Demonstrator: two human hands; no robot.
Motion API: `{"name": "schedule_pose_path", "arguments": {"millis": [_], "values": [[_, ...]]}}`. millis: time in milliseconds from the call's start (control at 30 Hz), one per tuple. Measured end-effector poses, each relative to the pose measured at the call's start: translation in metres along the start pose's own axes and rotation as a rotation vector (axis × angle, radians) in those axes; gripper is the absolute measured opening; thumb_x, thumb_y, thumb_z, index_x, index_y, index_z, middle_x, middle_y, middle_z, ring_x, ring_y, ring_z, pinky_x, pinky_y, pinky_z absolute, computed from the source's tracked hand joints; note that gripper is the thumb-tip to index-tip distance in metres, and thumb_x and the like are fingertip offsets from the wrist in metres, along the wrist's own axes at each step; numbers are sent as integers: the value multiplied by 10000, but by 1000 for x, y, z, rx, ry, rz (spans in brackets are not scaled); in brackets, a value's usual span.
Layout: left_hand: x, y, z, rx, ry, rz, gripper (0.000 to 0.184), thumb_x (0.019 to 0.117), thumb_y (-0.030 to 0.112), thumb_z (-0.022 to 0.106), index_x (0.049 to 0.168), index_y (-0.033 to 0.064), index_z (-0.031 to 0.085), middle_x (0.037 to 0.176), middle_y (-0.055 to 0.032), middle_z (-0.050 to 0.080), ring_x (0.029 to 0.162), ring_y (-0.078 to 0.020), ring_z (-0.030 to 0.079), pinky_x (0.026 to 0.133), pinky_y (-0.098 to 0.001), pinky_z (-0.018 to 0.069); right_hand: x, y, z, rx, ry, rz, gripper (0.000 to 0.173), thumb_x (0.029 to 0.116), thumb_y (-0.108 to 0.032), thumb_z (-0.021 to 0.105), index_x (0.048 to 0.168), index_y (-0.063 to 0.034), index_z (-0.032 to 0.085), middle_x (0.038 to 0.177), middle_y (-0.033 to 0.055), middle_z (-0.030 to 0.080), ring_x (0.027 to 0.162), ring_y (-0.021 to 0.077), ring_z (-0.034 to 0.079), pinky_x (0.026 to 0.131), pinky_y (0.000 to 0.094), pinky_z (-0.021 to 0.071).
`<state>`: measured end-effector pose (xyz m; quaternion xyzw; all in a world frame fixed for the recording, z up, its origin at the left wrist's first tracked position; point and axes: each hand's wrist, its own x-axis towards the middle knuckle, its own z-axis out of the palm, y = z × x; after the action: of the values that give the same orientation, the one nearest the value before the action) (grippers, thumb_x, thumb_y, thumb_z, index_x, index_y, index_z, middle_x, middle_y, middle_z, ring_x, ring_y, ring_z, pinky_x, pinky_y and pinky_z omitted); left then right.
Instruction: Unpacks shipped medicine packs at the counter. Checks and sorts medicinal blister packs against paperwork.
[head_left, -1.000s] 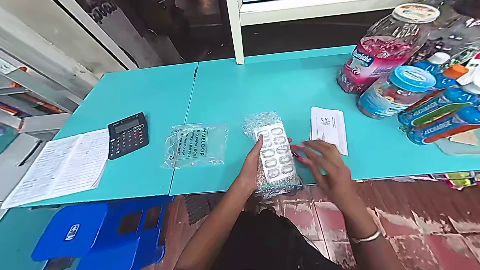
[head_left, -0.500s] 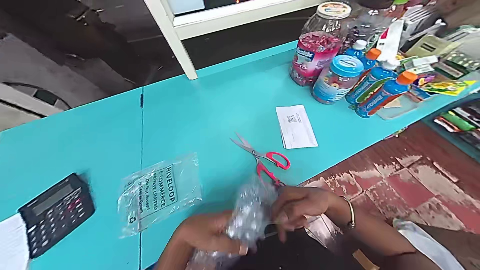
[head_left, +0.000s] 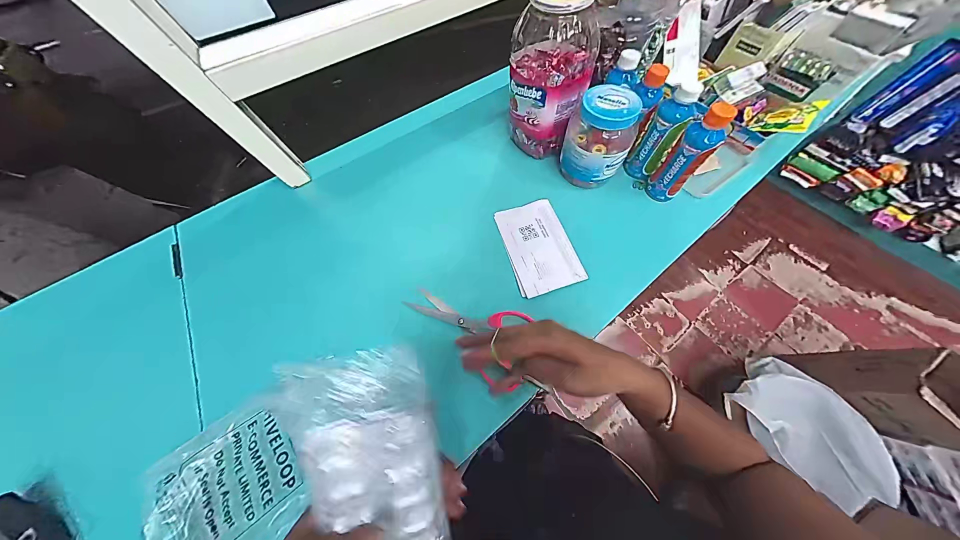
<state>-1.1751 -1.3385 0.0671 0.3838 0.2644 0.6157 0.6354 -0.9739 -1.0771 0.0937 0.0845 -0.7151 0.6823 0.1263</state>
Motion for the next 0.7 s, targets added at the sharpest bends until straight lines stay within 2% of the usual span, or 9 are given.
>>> {"name": "schedule_pose_path", "arguments": {"millis": [67,167,233,300,367,433,500,600,700], "values": [[19,-12,5,-191,115,218,784,888,326,731,1576,148,401,1206,-106,714,1121,-255,687,1117,-518,451,0,12,25,-91,53,-2,341,1021,32,482,1335,83,606,1437,196,589,1171,236,696,869,362,638],[44,-28,18,-313,240,349,793,799,279,801,1514,124,497,1098,-107,743,1004,-230,729,972,-448,567,4,17,42,-241,7,114,480,935,-146,744,1339,51,577,1224,174,693,997,175,719,825,284,602],[45,-41,13,-350,230,370,756,828,342,780,1501,123,515,1125,-91,732,1020,-211,715,963,-428,568,7,21,45,-210,-26,117,404,905,-146,764,1206,54,584,1025,128,720,876,114,714,771,250,594],[43,-48,6,-284,314,394,689,841,502,720,1420,149,603,1095,-42,732,953,-146,709,844,-345,590,5,31,42,-140,11,57,214,939,-103,708,1066,56,645,935,82,718,829,44,684,761,201,569],[52,-40,17,-312,429,355,573,818,459,736,1291,137,696,1036,-89,742,913,-199,719,795,-386,598,0,37,36,-47,129,44,137,960,-60,666,1068,10,711,985,16,747,855,13,695,777,200,593],[63,-28,32,-343,553,310,472,831,360,732,1195,60,700,1081,-186,731,979,-292,728,847,-437,602,-3,33,30,-71,382,11,160,976,-132,646,1090,-47,719,1026,-11,759,891,53,712,793,251,610],[72,-22,48,-239,727,238,465,911,391,614,1210,34,625,1127,-174,729,1035,-267,728,872,-404,614,-2,22,28,-183,532,-35,416,980,-323,662,1241,0,638,1137,40,735,1043,124,707,917,313,595],[85,-17,65,53,919,84,441,1027,362,416,1271,10,519,1096,-47,711,1009,-113,695,875,-290,591,3,11,53,-406,367,-39,851,879,-572,721,1441,33,515,1457,186,556,1340,227,555,1099,391,504],[87,-20,66,226,899,73,576,981,312,611,1375,-33,370,1104,-7,655,1000,-37,668,897,-248,577,8,13,74,-514,257,16,746,888,-406,768,1457,11,525,1478,188,553,1352,198,557,1099,349,493]]}}
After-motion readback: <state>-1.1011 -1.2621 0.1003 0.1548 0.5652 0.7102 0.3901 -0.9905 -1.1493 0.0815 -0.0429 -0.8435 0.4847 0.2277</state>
